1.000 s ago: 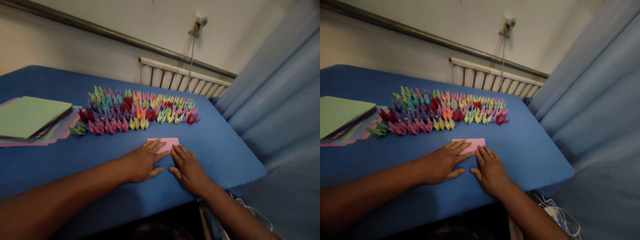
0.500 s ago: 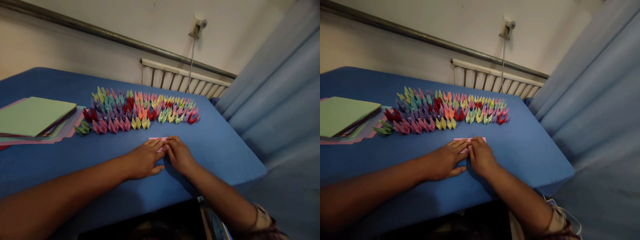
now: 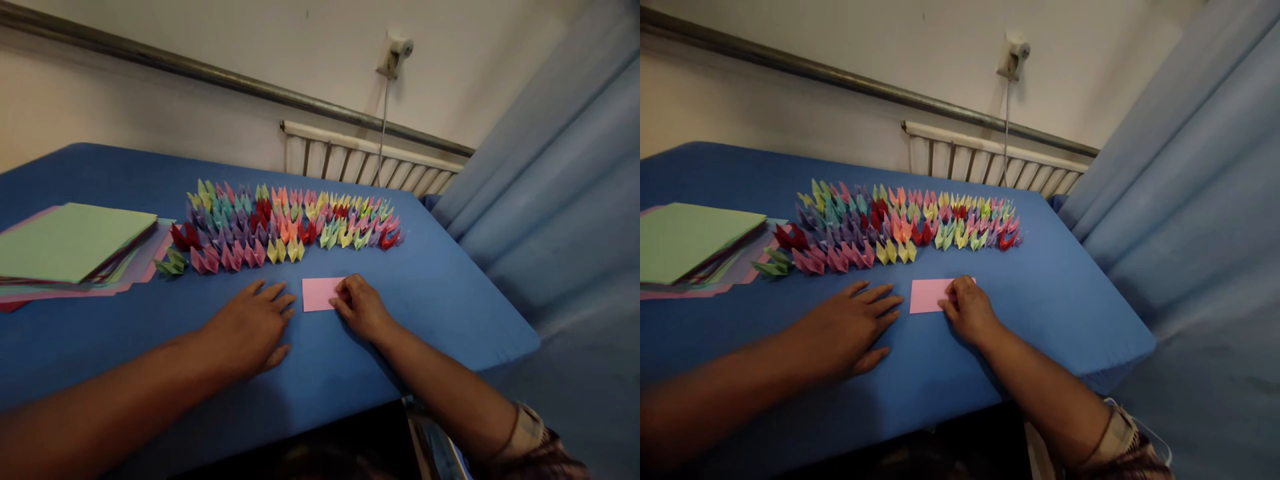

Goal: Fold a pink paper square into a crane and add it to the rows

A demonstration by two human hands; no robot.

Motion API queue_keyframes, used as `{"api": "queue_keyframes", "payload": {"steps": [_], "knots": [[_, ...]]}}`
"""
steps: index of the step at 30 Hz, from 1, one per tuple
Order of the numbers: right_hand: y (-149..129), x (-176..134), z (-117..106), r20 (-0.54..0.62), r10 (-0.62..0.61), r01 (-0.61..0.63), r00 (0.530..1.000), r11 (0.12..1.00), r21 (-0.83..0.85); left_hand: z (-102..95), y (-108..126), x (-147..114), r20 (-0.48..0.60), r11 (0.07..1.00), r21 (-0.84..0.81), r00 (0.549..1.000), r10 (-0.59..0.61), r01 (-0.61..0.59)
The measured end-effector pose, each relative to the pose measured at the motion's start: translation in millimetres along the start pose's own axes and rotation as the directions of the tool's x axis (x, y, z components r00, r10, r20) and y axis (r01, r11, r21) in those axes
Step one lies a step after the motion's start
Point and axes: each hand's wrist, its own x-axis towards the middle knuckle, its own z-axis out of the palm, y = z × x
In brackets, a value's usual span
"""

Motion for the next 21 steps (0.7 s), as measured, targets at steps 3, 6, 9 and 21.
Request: {"api": "queue_keyframes", "payload": {"steps": [3,6,9,21], "knots": [[-2.3,0.9,1.9,-0.009,0.015,-0.015,1.000,0.999,-0.049,-2.2,4.3,7.2,-0.088,1.000,-0.008,0.996,-0.023,0.023],[-7.1,1.5,5.1,-0.011,0.011,-0.013,1.000,0.989,-0.148,8.1,19.0,27.2,-0.298,0.997,-0.063,0.953,-0.062,0.045],[-13.8,1.3,8.4,-0.007,0.020,-0.021,1.000,0.963,-0.268,25.7,32.6,46.3,-0.246,0.993,-0.109,0.969,0.025,-0.053],[20.5,-1.3,-13.1,-0.132,0.325,-0.349,0.937,0.833,-0.430,33.4,17.8,35.3,-0.042,0.973,-0.213,0.996,0.079,-0.086]]}}
